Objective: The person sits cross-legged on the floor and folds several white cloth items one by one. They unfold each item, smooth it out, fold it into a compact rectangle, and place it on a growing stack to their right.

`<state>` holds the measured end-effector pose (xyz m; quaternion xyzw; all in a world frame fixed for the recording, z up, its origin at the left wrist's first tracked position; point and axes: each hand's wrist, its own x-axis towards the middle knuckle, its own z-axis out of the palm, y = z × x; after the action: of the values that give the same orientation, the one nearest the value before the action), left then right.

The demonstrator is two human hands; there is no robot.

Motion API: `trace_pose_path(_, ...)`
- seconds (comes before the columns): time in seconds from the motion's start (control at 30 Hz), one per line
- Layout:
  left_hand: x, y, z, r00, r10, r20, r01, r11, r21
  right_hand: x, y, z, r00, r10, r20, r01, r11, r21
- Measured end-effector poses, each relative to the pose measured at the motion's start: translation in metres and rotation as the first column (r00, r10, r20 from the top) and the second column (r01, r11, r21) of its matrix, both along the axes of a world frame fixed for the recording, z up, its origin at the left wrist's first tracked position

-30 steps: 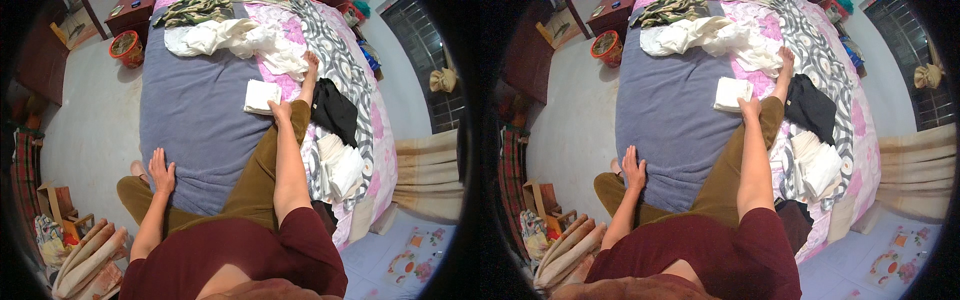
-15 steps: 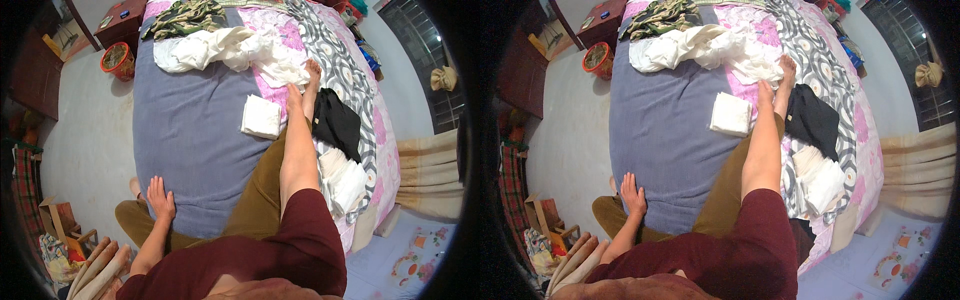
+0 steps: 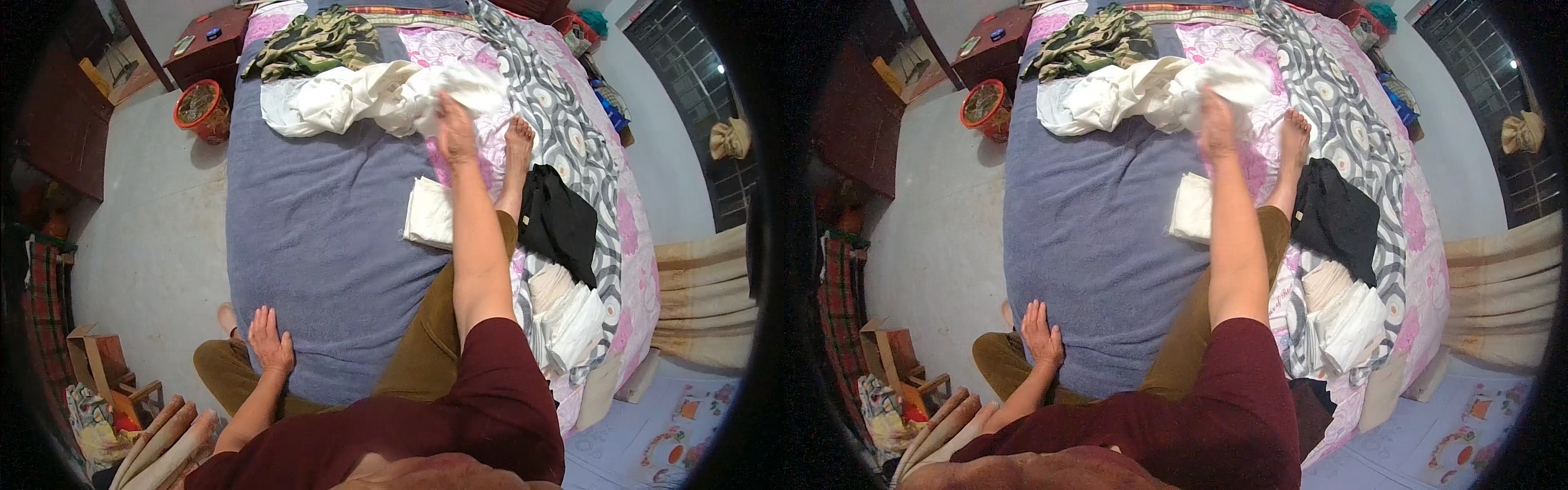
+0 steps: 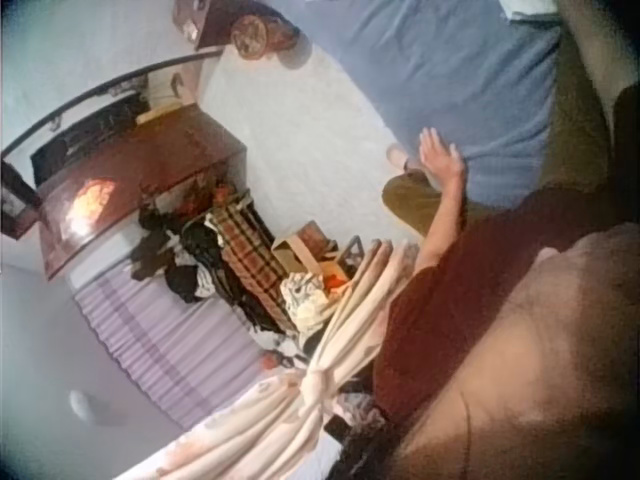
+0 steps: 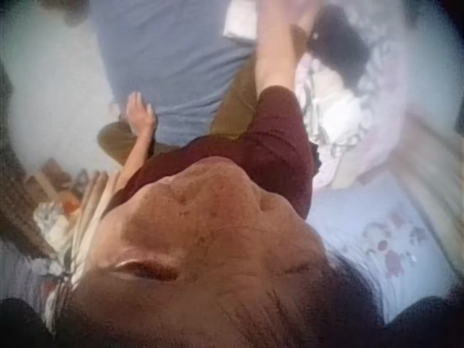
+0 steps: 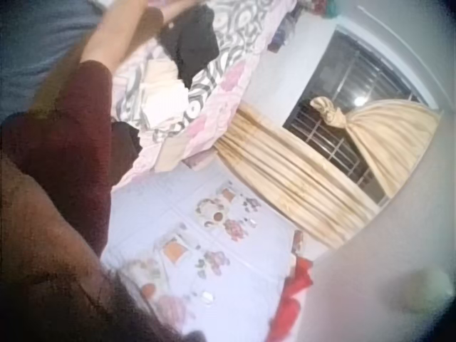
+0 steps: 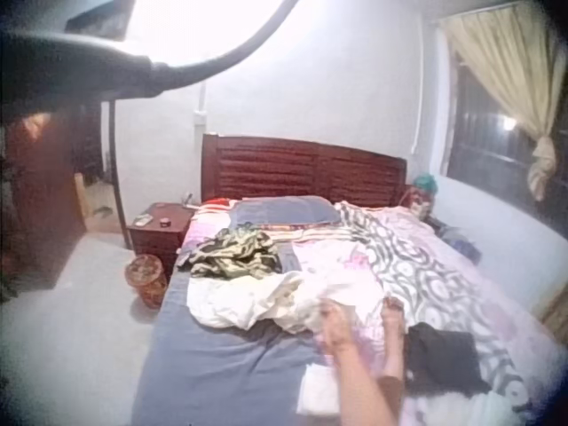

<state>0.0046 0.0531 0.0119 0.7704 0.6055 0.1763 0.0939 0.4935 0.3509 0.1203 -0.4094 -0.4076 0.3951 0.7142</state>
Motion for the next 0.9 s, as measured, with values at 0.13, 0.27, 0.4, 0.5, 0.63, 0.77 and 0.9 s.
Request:
trace_pose_path(0.13,0.006,0.005,0.0,0.999,-0.014,0.037,0.013,1.0,0.023,-0.106,-0.044,0.039,0.916,0.277,0.291,-0.239,0.958,-0.159)
trace_pose_path(0.27,0.007,0.001,0.004,0.997,0.011,0.078,-0.013,1.0,0.024,-0.194,-0.125,0.0,0.803,0.553,0.223,-0.481,0.821,-0.307)
trace_pose_path(0.4,-0.002,-0.001,-0.01,0.999,0.038,0.02,-0.034,0.989,-0.146,-0.246,-0.257,-0.036,0.729,0.678,0.099,-0.558,0.671,-0.488)
trace_pose_path(0.5,-0.007,0.012,-0.045,0.99,-0.031,0.14,-0.009,0.962,0.272,-0.256,-0.321,-0.047,0.631,0.705,0.325,-0.507,0.691,-0.515)
trace_pose_path(0.63,-0.018,0.007,-0.035,0.947,-0.042,0.32,-0.005,0.989,0.145,-0.251,-0.346,-0.036,0.414,0.663,0.624,-0.497,0.739,-0.455)
trace_pose_path(0.77,-0.026,0.002,-0.004,0.124,0.419,0.899,0.108,0.895,-0.432,-0.248,-0.351,-0.048,0.563,0.558,0.609,-0.363,0.83,-0.425)
trace_pose_path(0.9,-0.016,-0.023,0.064,0.066,0.621,0.781,0.342,0.722,-0.602,-0.257,-0.337,-0.046,0.629,0.179,0.757,0.057,0.96,-0.275)
